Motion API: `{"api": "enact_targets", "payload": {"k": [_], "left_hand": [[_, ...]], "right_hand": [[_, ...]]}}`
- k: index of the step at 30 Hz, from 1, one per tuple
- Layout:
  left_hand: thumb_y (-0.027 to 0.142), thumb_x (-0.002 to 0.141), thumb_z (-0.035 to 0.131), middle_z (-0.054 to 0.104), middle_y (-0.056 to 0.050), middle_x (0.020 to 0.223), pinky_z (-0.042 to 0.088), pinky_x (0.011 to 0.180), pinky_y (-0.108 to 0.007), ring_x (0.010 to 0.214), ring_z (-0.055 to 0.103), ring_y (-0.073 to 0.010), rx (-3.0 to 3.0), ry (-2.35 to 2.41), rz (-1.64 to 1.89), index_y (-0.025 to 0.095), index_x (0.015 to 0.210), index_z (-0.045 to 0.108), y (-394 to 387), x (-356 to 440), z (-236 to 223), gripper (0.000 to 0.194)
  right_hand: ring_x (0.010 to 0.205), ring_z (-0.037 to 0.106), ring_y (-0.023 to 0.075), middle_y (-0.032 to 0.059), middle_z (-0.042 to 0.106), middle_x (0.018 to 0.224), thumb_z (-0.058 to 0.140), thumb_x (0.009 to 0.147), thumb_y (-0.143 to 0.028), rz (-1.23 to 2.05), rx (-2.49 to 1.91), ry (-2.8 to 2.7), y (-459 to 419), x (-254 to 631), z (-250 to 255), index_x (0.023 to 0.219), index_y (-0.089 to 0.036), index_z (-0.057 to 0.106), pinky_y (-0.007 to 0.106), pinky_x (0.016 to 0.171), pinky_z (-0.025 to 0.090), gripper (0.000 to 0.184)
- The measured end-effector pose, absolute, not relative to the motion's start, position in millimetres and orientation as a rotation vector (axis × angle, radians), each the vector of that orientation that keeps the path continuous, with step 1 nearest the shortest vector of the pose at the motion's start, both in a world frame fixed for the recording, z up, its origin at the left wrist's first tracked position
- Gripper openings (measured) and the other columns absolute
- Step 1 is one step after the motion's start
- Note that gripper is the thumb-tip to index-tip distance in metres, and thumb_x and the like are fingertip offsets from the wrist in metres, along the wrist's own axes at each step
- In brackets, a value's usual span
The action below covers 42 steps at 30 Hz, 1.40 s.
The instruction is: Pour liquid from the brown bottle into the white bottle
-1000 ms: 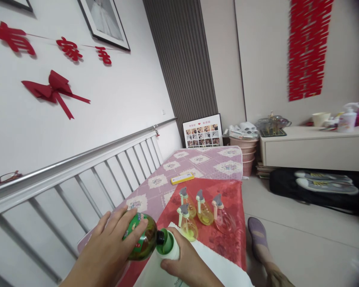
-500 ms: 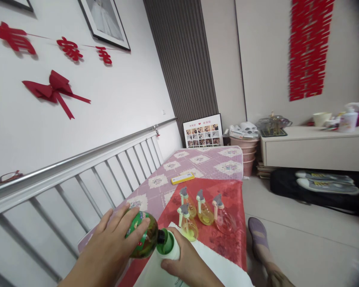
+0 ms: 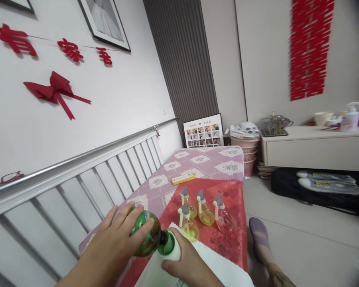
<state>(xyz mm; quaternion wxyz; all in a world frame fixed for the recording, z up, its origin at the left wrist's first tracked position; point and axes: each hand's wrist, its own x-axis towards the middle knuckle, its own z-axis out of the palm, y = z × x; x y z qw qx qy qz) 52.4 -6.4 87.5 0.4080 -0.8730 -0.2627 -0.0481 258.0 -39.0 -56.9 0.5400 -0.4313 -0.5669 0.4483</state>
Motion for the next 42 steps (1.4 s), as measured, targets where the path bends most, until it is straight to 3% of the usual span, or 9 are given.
{"api": "enact_targets", "payload": {"k": [13, 20, 25, 34, 39, 42], "left_hand": [[0.046, 0.095, 0.049, 0.066, -0.001, 0.130, 0.033, 0.102, -0.045, 0.125, 0.054, -0.0254, -2.203, -0.547, -0.087, 0.044, 0.133, 0.050, -6, 63, 96, 0.038], [0.043, 0.095, 0.050, 0.068, 0.000, 0.124, 0.028, 0.103, -0.046, 0.118, 0.057, -0.0245, -2.130, -0.469, -0.202, 0.039, 0.119, 0.058, -17, 82, 98, 0.026], [0.044, 0.097, 0.044, 0.065, 0.000, 0.127, 0.027, 0.107, -0.048, 0.121, 0.055, -0.0259, -2.123, -0.403, -0.148, 0.035, 0.124, 0.054, -29, 92, 100, 0.030], [0.040, 0.098, 0.041, 0.069, 0.003, 0.123, 0.025, 0.105, -0.049, 0.116, 0.057, -0.0260, -2.116, -0.306, -0.159, 0.031, 0.116, 0.058, -33, 101, 99, 0.027], [0.044, 0.094, 0.050, 0.072, 0.004, 0.118, 0.031, 0.101, -0.048, 0.113, 0.062, -0.0262, -2.105, -0.464, -0.299, 0.038, 0.119, 0.057, -22, 80, 82, 0.027], [0.045, 0.084, 0.063, 0.071, -0.002, 0.124, 0.042, 0.094, -0.045, 0.113, 0.064, -0.0277, -2.188, -0.699, -0.344, 0.039, 0.128, 0.053, -16, 54, 58, 0.046]], "right_hand": [[0.091, 0.062, 0.0200, -0.0039, 0.067, 0.095, 0.067, 0.057, -0.007, 1.058, -1.033, -1.353, -39, 258, -57, 0.105, -0.025, 0.062, 0.029, 0.081, 0.048, 0.052], [0.094, 0.063, 0.0208, -0.0032, 0.068, 0.097, 0.068, 0.058, -0.007, 1.043, -1.030, -1.362, -39, 258, -58, 0.108, -0.024, 0.062, 0.030, 0.084, 0.048, 0.053], [0.094, 0.062, 0.0212, -0.0026, 0.068, 0.099, 0.067, 0.058, -0.007, 1.041, -1.027, -1.359, -40, 259, -55, 0.107, -0.024, 0.060, 0.031, 0.084, 0.047, 0.052], [0.094, 0.062, 0.0207, -0.0035, 0.066, 0.095, 0.065, 0.058, -0.006, 1.018, -1.014, -1.372, -39, 258, -57, 0.099, -0.024, 0.058, 0.031, 0.086, 0.047, 0.046], [0.094, 0.063, 0.0212, -0.0028, 0.068, 0.098, 0.066, 0.057, -0.007, 1.046, -1.022, -1.360, -39, 259, -59, 0.105, -0.024, 0.060, 0.031, 0.085, 0.048, 0.051], [0.093, 0.063, 0.0208, -0.0034, 0.068, 0.096, 0.065, 0.058, -0.008, 1.061, -1.028, -1.361, -42, 260, -55, 0.106, -0.024, 0.061, 0.030, 0.084, 0.048, 0.050]]}}
